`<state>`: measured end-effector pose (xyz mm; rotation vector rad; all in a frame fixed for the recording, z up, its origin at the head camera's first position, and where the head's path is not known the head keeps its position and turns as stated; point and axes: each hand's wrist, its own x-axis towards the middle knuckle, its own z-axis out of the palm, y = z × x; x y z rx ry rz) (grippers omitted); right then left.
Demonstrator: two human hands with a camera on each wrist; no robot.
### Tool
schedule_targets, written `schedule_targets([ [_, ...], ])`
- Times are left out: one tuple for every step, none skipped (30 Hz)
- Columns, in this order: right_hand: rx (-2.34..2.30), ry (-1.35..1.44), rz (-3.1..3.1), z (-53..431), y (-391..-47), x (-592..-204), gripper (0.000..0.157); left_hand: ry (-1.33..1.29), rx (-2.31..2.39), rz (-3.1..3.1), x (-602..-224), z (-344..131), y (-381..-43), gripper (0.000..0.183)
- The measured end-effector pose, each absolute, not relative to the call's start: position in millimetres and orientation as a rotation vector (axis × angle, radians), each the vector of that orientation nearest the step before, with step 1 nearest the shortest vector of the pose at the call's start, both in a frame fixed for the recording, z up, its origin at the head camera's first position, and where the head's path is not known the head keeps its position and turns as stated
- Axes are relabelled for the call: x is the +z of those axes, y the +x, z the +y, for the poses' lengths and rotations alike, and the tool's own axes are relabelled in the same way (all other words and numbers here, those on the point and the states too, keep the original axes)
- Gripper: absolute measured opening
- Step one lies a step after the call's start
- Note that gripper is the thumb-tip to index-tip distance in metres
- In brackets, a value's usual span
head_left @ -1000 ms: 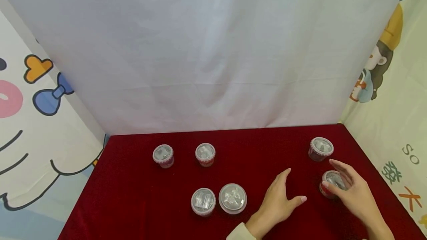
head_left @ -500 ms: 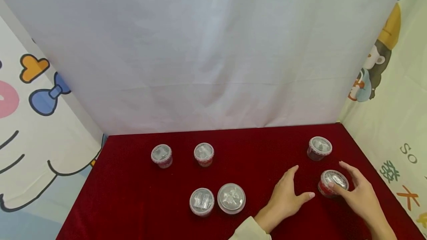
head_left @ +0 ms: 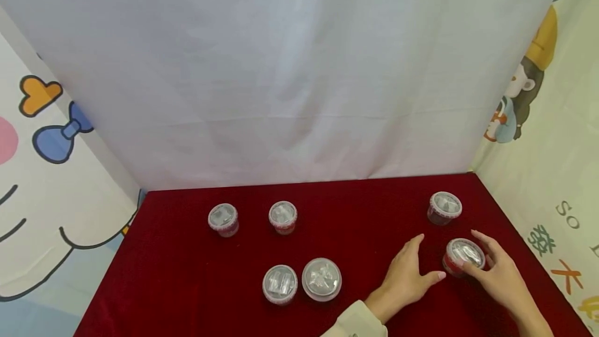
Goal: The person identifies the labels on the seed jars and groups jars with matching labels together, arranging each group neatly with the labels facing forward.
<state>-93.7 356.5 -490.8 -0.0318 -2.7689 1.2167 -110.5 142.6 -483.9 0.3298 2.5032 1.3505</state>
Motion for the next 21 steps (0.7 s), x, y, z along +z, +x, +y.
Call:
schedule_targets([
  [1.221,-0.027,-2.775,357,-94,-491,0.075,0.335,1.345,2.506,-485,144,-111,0.074],
  [1.233,-0.027,-2.781,357,-94,-491,0.076,0.342,1.338,2.509,-485,145,-112,0.074],
  [1.242,-0.029,-2.788,357,-94,-491,0.077,0.352,1.334,2.512,-486,146,-112,0.074],
  [1.257,-0.027,-2.793,357,-94,-490,0.077,0.362,1.330,2.513,-486,147,-113,0.074],
  [1.264,-0.025,-2.797,356,-94,-490,0.078,0.375,1.326,2.516,-487,149,-114,0.074],
  [1.269,-0.026,-2.802,356,-94,-490,0.078,0.388,1.323,2.519,-487,150,-114,0.074],
  [1.274,-0.028,-2.805,356,-93,-490,0.078,0.403,1.319,2.522,-488,152,-115,0.074],
  [1.285,-0.028,-2.806,356,-92,-490,0.079,0.417,1.318,2.524,-489,154,-115,0.074],
  [1.288,-0.026,-2.805,356,-92,-490,0.079,0.432,1.317,2.526,-489,156,-115,0.074],
  [1.301,-0.022,-2.800,356,-92,-490,0.079,0.444,1.315,2.528,-490,157,-116,0.074],
  [1.314,-0.022,-2.796,356,-91,-490,0.078,0.456,1.313,2.530,-491,159,-116,0.074],
  [1.326,-0.023,-2.794,357,-91,-490,0.078,0.464,1.311,2.529,-492,161,-117,0.073],
  [1.337,-0.023,-2.793,357,-91,-491,0.078,0.469,1.308,2.528,-492,162,-117,0.073],
  [1.347,-0.025,-2.795,358,-90,-490,0.079,0.475,1.307,2.524,-493,164,-118,0.073],
  [1.363,-0.028,-2.796,358,-90,-490,0.079,0.476,1.308,2.516,-494,165,-119,0.073],
  [1.377,-0.031,-2.797,359,-90,-490,0.079,0.478,1.309,2.508,-496,167,-120,0.073],
  [1.391,-0.032,-2.796,360,-89,-490,0.079,0.477,1.308,2.500,-497,168,-120,0.073],
  [1.402,-0.039,-2.801,361,-89,-490,0.079,0.475,1.309,2.490,-498,170,-121,0.073],
  [1.402,-0.049,-2.815,361,-89,-489,0.079,0.475,1.312,2.483,-498,171,-121,0.073],
  [1.408,-0.058,-2.825,362,-89,-489,0.080,0.477,1.316,2.475,-499,172,-122,0.074],
  [1.416,-0.067,-2.834,363,-89,-489,0.080,0.480,1.319,2.471,-500,173,-123,0.074],
])
